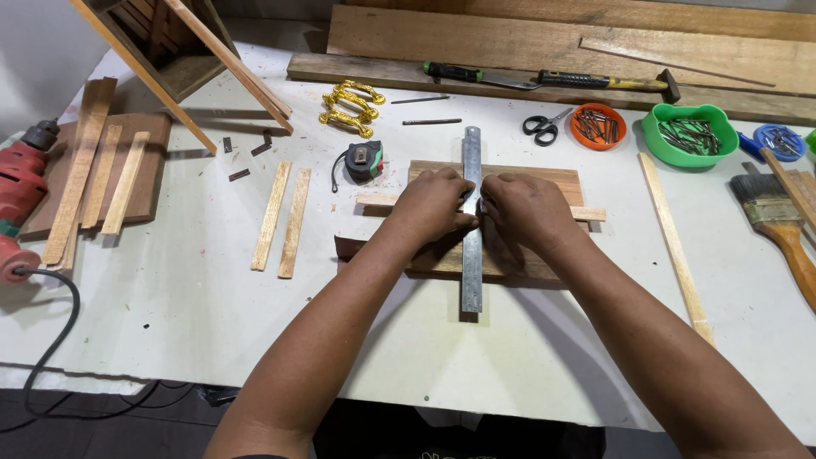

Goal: The recorder is measuring, marking, and sanding small wood strips and blocks at a workbench.

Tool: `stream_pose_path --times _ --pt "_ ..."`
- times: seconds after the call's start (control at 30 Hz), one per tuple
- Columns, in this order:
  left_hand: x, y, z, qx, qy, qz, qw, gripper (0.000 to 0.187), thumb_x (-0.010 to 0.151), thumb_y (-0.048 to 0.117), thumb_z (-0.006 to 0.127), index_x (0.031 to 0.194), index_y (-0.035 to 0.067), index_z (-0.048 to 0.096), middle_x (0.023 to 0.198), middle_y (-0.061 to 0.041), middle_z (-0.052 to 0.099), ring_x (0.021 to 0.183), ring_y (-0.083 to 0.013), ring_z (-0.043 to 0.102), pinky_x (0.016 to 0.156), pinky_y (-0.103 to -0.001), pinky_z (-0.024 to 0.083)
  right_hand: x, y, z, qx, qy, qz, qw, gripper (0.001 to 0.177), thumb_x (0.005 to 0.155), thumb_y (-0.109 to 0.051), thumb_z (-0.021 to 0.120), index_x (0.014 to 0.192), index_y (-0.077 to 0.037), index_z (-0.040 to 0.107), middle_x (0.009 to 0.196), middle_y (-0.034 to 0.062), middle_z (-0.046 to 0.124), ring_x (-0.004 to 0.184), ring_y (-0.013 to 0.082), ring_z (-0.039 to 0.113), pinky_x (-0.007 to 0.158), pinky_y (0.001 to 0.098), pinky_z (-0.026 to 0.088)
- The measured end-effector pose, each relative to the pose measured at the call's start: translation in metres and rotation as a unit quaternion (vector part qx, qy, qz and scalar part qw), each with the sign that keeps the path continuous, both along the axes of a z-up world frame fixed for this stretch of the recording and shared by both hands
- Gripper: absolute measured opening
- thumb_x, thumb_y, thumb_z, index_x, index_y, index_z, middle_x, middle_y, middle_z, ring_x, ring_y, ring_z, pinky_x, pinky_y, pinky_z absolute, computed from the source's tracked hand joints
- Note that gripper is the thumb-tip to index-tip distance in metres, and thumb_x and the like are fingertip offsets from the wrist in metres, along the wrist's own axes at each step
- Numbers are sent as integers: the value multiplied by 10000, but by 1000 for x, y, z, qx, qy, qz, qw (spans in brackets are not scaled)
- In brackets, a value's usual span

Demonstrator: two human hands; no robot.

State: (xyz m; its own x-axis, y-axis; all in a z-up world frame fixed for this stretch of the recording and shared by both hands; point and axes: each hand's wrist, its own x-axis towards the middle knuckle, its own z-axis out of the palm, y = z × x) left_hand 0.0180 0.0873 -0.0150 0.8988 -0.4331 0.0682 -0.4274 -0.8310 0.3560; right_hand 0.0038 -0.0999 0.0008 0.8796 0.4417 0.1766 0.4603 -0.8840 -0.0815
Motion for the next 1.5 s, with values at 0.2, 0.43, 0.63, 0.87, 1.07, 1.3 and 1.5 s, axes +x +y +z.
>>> stream_pose_path --times 0.2,0.43,0.63,0.87,1.07,1.3,1.5 --pt "-2 -2 4 7 7 2 1000 638 739 422 888 1277 142 690 1264 -76 655 1164 -317 619 995 -445 523 0 -1 -2 -4 -3 1 1000 107 972 -221 647 918 -130 655 851 46 717 850 252 730 726 411 597" --pt "-3 -2 6 22 18 11 1000 622 746 404 879 1284 158 690 1271 -67 653 1166 -308 623 995 -436 532 -4 -13 1 30 -19 69 997 118 865 -252 719 949 -172 742 958 42 752 910 283 724 723 447 591" --pt "-2 -4 10 16 23 12 1000 646 756 412 871 1313 159 663 1263 -74 654 1174 -318 619 1006 -451 512 10 -16 6 138 128 -87 978 244 963 -316 686 1129 -139 705 1060 48 766 924 275 752 827 437 588" --pt "3 -7 7 -49 48 89 994 462 850 379 779 1278 224 697 1213 -39 722 1187 -253 653 1044 -479 451 26 -10 -8 360 277 -101 885 229 989 -229 664 1134 -54 639 982 77 753 853 133 716 747 317 606" --pt "-1 -3 17 -56 69 122 989 435 893 316 716 1317 228 668 1139 -39 758 1118 -225 692 1055 -461 412 21 -17 -17 270 205 -80 937 237 974 -272 674 1118 -85 653 1004 62 750 924 164 718 804 363 603" --pt "-14 17 19 92 21 57 994 460 795 290 776 1240 207 695 1221 -63 672 1178 -231 615 1110 -483 334 -7 -7 1 68 91 -42 993 216 935 -344 695 1046 -159 703 1036 38 728 1014 229 693 875 414 569" --pt "-15 9 4 99 -44 32 994 217 930 204 659 1115 170 767 1166 -87 708 1117 -253 660 1098 -507 368 -15 -16 -5 65 51 -23 996 165 923 -289 711 1013 -150 707 1004 24 743 1013 245 697 894 430 562"
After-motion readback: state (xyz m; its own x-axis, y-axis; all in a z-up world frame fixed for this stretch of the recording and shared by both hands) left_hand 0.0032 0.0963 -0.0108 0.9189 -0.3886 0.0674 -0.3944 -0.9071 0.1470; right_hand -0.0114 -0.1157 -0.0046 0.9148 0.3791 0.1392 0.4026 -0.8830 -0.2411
